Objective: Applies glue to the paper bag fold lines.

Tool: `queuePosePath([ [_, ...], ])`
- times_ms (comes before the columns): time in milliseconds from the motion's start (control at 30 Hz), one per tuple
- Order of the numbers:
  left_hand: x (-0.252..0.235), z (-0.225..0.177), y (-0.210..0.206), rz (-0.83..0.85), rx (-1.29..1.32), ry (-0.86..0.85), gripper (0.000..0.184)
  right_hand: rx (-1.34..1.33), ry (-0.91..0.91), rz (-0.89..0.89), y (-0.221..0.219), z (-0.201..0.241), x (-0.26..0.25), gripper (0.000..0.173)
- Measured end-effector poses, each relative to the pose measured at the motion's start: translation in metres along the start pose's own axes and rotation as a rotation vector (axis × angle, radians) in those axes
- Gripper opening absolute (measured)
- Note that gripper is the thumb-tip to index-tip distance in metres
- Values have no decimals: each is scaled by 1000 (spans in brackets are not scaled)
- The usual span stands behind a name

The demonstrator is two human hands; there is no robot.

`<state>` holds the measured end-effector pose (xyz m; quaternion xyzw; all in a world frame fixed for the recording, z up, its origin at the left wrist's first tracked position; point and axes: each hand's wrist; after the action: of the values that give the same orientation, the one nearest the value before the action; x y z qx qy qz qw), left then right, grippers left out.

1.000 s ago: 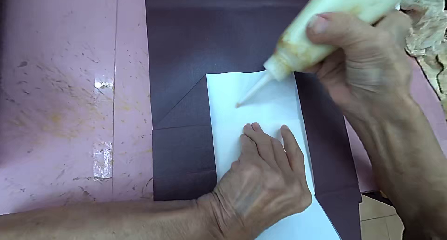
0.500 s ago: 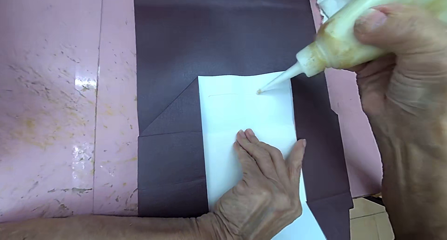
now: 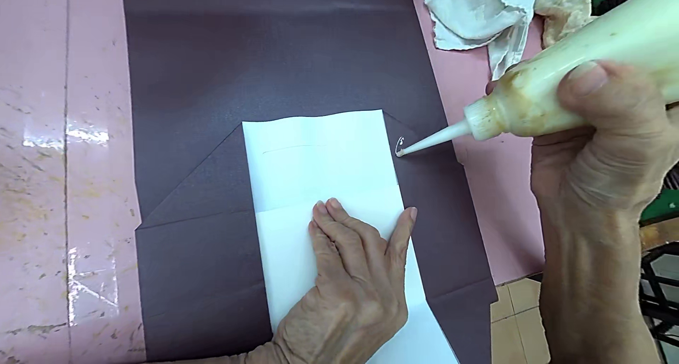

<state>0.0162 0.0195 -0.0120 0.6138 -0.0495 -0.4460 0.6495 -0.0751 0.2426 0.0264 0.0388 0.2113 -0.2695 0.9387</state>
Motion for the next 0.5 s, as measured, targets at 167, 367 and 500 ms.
queuePosePath([
  [167, 1, 1, 0, -5, -21, -29, 48, 35, -24, 19, 32, 5, 6, 45],
  [367, 1, 0, 0, 0, -4, -16, 47, 53, -28, -50, 58, 5, 6, 48],
  [500, 1, 0, 0, 0, -2, -9, 47, 32, -22, -69, 70, 5, 7, 51],
])
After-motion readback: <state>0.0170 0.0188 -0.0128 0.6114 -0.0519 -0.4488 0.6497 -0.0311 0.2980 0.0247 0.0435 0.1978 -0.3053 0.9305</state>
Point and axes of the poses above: each hand's wrist, its own x-axis away from the middle knuckle, its own y-axis out of the back of the hand, z = x × y, and after that the axes turned 10 degrees about -z, right-handed
